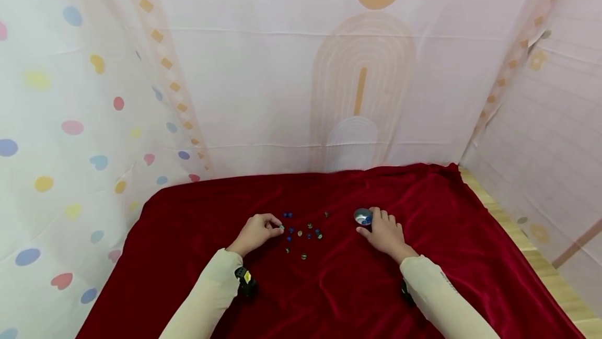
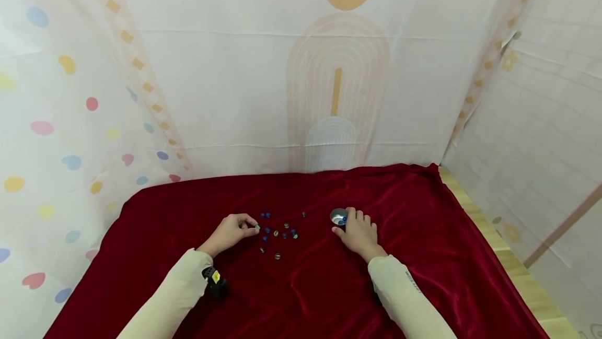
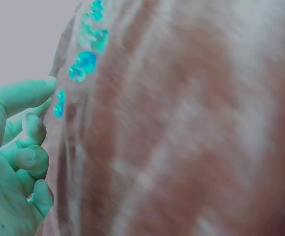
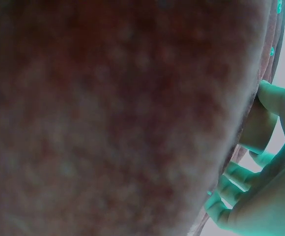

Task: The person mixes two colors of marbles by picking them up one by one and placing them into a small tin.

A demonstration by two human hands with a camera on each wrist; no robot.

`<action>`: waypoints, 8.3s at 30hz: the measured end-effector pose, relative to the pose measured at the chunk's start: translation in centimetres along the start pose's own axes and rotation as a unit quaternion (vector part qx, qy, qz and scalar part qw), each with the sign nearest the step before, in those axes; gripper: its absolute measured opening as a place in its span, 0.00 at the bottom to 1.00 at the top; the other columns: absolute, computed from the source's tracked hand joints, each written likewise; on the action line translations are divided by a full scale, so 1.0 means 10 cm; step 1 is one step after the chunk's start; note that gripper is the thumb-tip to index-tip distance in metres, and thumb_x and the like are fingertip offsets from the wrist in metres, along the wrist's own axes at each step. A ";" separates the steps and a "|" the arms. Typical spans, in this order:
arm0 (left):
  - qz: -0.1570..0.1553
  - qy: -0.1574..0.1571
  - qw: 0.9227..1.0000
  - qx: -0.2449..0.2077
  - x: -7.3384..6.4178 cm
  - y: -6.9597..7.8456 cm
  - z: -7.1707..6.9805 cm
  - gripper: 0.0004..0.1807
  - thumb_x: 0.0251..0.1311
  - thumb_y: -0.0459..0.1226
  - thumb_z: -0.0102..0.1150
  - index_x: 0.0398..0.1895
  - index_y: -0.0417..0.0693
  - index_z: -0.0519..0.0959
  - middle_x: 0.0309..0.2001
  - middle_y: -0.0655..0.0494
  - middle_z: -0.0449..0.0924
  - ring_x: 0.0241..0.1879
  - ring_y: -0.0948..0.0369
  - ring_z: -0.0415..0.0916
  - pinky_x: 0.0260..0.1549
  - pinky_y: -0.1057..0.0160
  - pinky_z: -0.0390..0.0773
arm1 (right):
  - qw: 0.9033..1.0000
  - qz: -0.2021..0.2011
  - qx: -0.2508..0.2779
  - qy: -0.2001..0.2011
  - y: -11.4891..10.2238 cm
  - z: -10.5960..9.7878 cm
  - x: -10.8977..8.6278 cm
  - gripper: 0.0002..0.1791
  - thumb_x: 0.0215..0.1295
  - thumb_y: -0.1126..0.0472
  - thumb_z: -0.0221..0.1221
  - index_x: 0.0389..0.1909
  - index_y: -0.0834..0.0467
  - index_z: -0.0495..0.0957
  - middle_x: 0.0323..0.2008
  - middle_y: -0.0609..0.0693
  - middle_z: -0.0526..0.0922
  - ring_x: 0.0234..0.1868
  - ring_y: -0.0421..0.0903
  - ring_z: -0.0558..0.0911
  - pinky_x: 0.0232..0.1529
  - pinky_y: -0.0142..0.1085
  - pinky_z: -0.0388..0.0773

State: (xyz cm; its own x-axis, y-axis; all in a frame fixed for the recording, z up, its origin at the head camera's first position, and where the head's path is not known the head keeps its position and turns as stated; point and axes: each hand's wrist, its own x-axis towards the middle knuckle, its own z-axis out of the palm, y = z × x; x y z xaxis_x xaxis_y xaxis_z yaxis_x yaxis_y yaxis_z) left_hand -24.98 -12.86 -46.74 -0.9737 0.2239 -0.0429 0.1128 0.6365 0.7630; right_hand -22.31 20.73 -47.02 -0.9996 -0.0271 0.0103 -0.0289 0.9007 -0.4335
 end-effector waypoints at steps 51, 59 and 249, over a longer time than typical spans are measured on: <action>0.118 -0.082 0.989 -0.020 0.54 1.12 0.94 0.08 0.59 0.40 0.64 0.38 0.48 0.84 0.21 0.58 0.73 0.20 0.64 0.65 0.20 0.69 0.64 | 0.999 -0.004 -0.022 0.029 -0.13 0.11 0.04 0.34 0.62 0.46 0.63 0.61 0.63 0.65 0.52 0.61 0.74 0.51 0.58 0.73 0.48 0.53 0.71; 0.123 -0.082 0.989 -0.009 0.62 1.13 0.99 0.07 0.58 0.40 0.65 0.37 0.48 0.84 0.21 0.59 0.72 0.20 0.65 0.65 0.21 0.69 0.65 | 0.999 -0.003 -0.025 0.032 -0.13 0.13 0.05 0.34 0.62 0.46 0.63 0.60 0.62 0.65 0.51 0.59 0.75 0.50 0.57 0.73 0.47 0.53 0.71; 0.114 -0.067 0.991 0.029 0.48 1.14 0.91 0.09 0.58 0.43 0.65 0.39 0.50 0.85 0.21 0.61 0.74 0.19 0.66 0.65 0.19 0.70 0.64 | 0.999 -0.016 -0.026 0.021 -0.17 0.10 0.01 0.35 0.62 0.47 0.63 0.61 0.64 0.64 0.52 0.62 0.74 0.50 0.59 0.72 0.47 0.53 0.70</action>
State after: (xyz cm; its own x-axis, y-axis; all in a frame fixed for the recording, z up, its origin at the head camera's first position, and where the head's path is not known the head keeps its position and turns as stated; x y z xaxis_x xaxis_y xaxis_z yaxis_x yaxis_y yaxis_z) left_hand -26.53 2.19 -44.07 -0.8864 0.4613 0.0378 0.3424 0.5985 0.7243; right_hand -22.39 18.75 -47.18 -0.9973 -0.0395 0.0623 -0.0605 0.9209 -0.3850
